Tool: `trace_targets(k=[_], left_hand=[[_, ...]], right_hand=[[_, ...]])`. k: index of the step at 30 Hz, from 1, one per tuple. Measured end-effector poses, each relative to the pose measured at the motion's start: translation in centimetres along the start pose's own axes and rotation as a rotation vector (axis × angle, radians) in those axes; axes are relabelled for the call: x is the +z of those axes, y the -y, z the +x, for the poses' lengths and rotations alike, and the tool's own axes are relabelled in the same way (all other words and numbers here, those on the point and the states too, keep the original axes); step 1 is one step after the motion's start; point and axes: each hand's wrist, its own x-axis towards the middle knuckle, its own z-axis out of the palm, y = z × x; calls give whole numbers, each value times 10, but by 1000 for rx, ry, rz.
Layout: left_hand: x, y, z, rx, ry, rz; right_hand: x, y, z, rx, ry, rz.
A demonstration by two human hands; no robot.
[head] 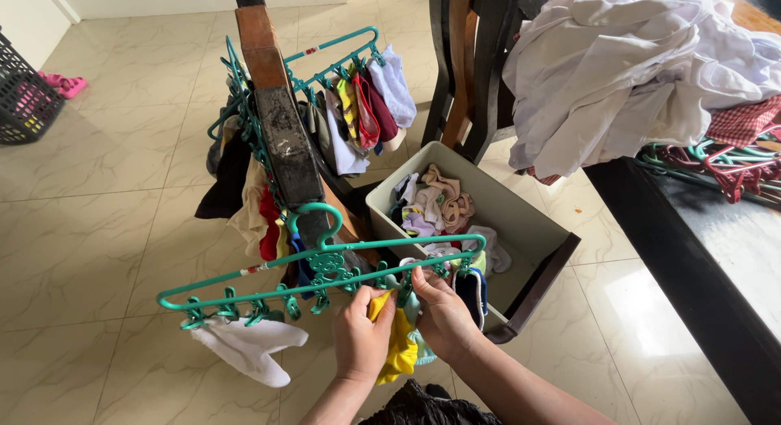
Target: The person takes small garments from a plastic bin and hangs them on a green multi-clip hanger using both hands. The person repeatedly picks up items, unfolds them slightly, and secures them with clips on the hanger, which is held in front of the camera.
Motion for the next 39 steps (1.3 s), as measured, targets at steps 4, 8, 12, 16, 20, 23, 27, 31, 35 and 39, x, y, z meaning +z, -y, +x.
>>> trace_targets(k=[4,8,12,16,20,23,27,31,35,39], left_hand=[[6,-4,2,-88,-7,-36],[5,-3,5,9,-53,-22],[4,7,-1,53,-48,-26],[12,18,-5,-244,161,-252],[22,21,0,-361,357,-647],[24,19,5,-462,442,-782],[33,7,7,-381,329,-796],[42,4,5,-421,168,-459],[47,6,6,-480,161,-518],[47,6,7,-457,194,-532]], right_hand=[[-1,0,0,-20,99,8],[-10,3,0,9,142,-93],[-26,-2,2,-177,286,-473],[-38,-5,11,-358,289,-726],[-41,4,7,-462,328,-906],[-38,14,-4,-564,287,-1103],[-32,18,-23,-703,159,-1220],[-29,14,-35,-838,152,-1210],[-32,18,-39,-906,123,-1281],[-34,23,-40,-1024,202,-1308]])
